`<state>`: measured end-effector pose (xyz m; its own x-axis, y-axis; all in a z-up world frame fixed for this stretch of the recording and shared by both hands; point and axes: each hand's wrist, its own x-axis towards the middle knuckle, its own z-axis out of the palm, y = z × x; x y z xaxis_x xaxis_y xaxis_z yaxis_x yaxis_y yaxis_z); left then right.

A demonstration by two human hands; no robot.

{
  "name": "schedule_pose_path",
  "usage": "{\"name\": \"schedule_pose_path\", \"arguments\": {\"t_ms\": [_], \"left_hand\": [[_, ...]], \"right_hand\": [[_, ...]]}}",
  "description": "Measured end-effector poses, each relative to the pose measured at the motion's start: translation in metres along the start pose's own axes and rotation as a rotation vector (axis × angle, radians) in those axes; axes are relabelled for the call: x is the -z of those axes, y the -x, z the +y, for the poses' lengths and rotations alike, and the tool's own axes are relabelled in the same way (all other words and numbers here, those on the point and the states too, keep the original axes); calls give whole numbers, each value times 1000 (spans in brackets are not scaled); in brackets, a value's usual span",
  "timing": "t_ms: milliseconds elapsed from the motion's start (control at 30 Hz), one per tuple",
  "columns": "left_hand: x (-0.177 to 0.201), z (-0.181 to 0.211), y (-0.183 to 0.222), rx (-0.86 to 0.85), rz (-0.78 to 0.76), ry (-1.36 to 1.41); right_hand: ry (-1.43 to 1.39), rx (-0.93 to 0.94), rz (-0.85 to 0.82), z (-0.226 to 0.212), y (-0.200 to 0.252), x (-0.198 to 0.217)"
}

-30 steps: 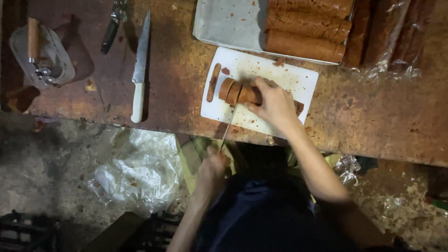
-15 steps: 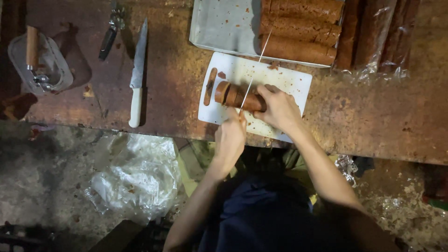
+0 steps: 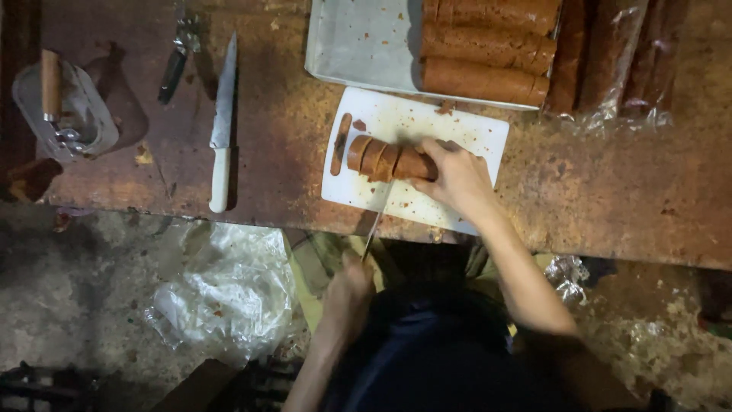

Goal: Slicing long cylindrical food rolls into smaller segments using a wire cutter on a cutting board.

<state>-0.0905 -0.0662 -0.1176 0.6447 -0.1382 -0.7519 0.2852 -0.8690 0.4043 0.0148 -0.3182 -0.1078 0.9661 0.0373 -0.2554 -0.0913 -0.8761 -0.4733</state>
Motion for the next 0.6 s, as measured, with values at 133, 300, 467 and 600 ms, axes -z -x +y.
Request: {"name": "schedule_pose_path", "arguments": {"t_ms": [133,300,467,600], "left_hand": [[-29,-51,2,-226,165,-349],[-36,1,-26,-151,509,-322],[3,79,-56,-256,420,-51],[2,108,-65,-341,488,-95]], "right_hand": [[-2,-12,-258,-27,9,45],[-33,130,15,24,8,-12],[-30,27,54,36,8,-27],[-7,7,57,44,6,-37]]}}
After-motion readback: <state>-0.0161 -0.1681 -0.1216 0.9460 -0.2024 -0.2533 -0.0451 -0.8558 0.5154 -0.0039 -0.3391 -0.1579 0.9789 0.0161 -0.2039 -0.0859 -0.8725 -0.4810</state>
